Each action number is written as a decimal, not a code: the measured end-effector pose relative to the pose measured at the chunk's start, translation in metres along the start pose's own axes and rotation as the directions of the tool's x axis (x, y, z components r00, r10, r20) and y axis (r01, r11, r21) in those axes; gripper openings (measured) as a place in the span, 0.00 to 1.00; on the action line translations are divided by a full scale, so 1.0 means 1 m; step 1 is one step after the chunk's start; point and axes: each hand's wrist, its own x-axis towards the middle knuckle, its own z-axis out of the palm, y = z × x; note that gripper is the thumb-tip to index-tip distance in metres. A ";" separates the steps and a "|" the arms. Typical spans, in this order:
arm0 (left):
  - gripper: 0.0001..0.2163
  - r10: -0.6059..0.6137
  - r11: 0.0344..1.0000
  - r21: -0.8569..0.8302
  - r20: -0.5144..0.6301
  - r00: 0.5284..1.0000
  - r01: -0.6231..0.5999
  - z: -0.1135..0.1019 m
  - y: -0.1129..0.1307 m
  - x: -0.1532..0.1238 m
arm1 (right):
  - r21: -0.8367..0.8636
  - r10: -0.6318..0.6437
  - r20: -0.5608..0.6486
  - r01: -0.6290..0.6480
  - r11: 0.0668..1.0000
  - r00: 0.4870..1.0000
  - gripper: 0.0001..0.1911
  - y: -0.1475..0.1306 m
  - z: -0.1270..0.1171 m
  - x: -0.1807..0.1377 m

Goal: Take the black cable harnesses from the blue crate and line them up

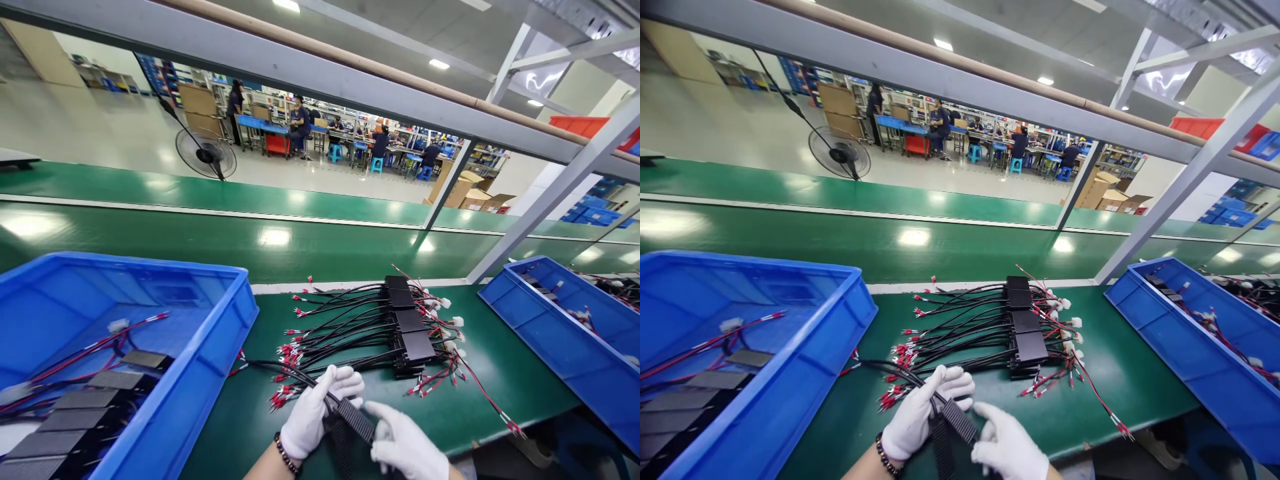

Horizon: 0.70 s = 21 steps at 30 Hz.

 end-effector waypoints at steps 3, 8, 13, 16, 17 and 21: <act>0.20 -0.038 0.996 0.086 -0.010 0.999 0.038 -0.003 -0.002 -0.002 | 0.153 -0.083 -0.082 0.095 0.984 0.993 0.39 -0.011 -0.021 -0.006; 0.21 -0.113 0.974 0.210 0.119 0.986 0.086 -0.007 -0.005 -0.004 | 0.457 -0.028 -0.114 0.077 0.886 0.993 0.37 -0.013 -0.036 0.000; 0.20 -0.121 0.979 0.177 0.121 0.985 0.098 -0.010 -0.006 -0.003 | 0.488 -0.011 -0.099 0.058 0.871 0.995 0.32 -0.005 -0.041 0.004; 0.21 -0.125 0.973 0.194 -0.002 0.992 0.123 -0.012 -0.008 -0.002 | 0.396 -0.033 -0.055 0.052 0.917 0.998 0.30 -0.001 -0.051 0.001; 0.22 -0.123 0.972 0.198 -0.036 0.992 0.127 -0.013 -0.009 -0.001 | 0.375 -0.028 -0.046 0.044 0.926 0.999 0.30 0.001 -0.056 0.000; 0.23 -0.117 0.972 0.198 -0.072 0.991 0.129 -0.016 -0.011 0.001 | 0.282 -0.043 -0.195 0.098 0.954 0.980 0.34 0.005 -0.080 -0.008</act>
